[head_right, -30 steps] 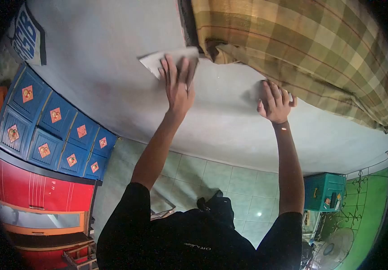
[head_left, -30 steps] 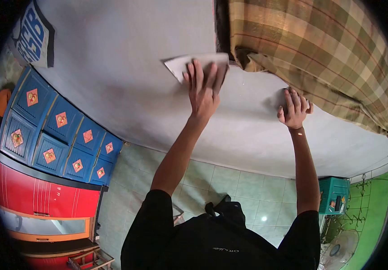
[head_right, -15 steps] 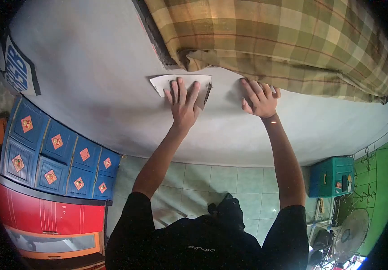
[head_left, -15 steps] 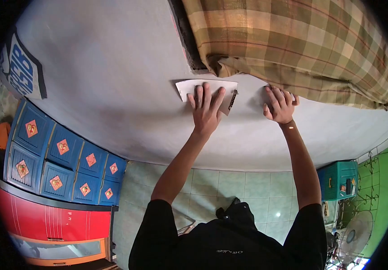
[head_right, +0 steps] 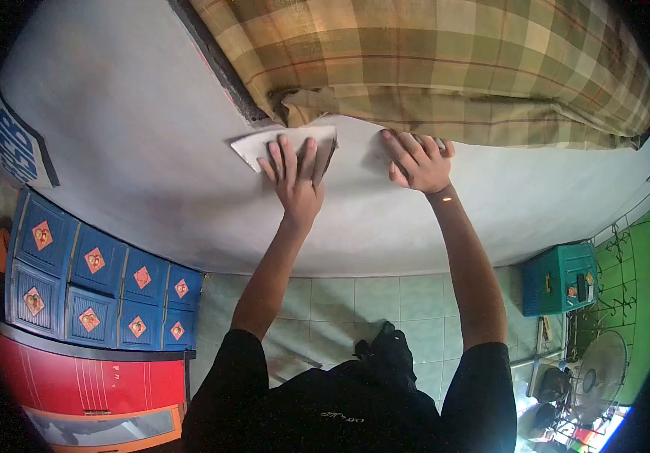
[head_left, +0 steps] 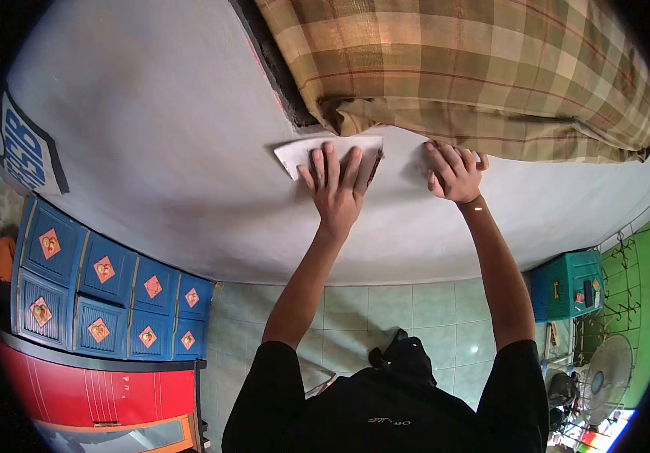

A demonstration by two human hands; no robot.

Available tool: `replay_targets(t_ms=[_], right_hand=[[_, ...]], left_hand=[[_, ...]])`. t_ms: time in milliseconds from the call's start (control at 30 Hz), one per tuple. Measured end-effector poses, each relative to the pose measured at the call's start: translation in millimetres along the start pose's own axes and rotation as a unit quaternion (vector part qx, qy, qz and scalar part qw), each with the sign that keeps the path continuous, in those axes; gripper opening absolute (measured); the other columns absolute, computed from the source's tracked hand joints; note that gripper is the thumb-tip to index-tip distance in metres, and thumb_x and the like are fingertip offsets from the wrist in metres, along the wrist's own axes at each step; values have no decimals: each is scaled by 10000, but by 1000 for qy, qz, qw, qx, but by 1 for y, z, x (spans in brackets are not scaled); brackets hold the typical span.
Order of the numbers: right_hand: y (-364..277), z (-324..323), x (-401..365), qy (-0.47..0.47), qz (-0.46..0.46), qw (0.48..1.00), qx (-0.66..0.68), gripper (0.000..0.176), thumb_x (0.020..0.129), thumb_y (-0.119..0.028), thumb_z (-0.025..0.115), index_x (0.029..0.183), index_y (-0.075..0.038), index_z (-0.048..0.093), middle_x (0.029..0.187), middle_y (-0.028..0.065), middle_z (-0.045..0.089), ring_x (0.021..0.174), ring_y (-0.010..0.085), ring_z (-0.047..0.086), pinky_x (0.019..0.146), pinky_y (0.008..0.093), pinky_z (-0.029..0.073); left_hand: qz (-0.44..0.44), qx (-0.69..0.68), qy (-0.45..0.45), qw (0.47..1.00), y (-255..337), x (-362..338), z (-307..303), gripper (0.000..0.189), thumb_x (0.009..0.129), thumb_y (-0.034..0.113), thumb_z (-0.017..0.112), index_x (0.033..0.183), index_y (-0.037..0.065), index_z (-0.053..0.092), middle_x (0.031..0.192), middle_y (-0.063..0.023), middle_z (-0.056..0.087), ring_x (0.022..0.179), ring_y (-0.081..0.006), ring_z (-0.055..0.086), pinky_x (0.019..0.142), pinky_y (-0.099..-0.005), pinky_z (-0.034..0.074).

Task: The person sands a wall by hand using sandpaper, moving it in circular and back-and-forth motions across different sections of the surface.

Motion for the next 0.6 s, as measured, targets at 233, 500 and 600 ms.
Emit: replay_targets(t_ms=[233,500,600], right_hand=[[-2,-3,5,3,4,1000,-2,443,797,-400,519,1200,-308,678,1084,-92,593,889,117,502,915,362,297],[-1,-2,2,13,1,1000,7,419,834,-397,506,1202,-288,675,1071,-82,606,882,126,504,919,365,292],[-2,0,5,26,7,1000,-8,411,842,-418,507,1192,-290,681,1076,-84,609,887,128,508,925,364,291]], left_hand=[[13,-35,-29,999,-13,-19,-4,561,848,128,561,1400,219,527,1525,-235,315,1436,-431,224,1135,-638,57],[16,-31,-51,998,-28,-8,-15,569,823,138,610,1379,239,550,1485,-233,382,1388,-451,306,1128,-630,103],[8,8,-37,999,-39,-34,-7,577,822,118,605,1390,192,537,1514,-265,313,1406,-484,247,1120,-646,116]])
Point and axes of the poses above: each hand's wrist, its own x-axis towards the middle knuckle, its own z-axis out of the palm, y = z × x, the point moved 5 cm from there along x, towards the middle knuckle
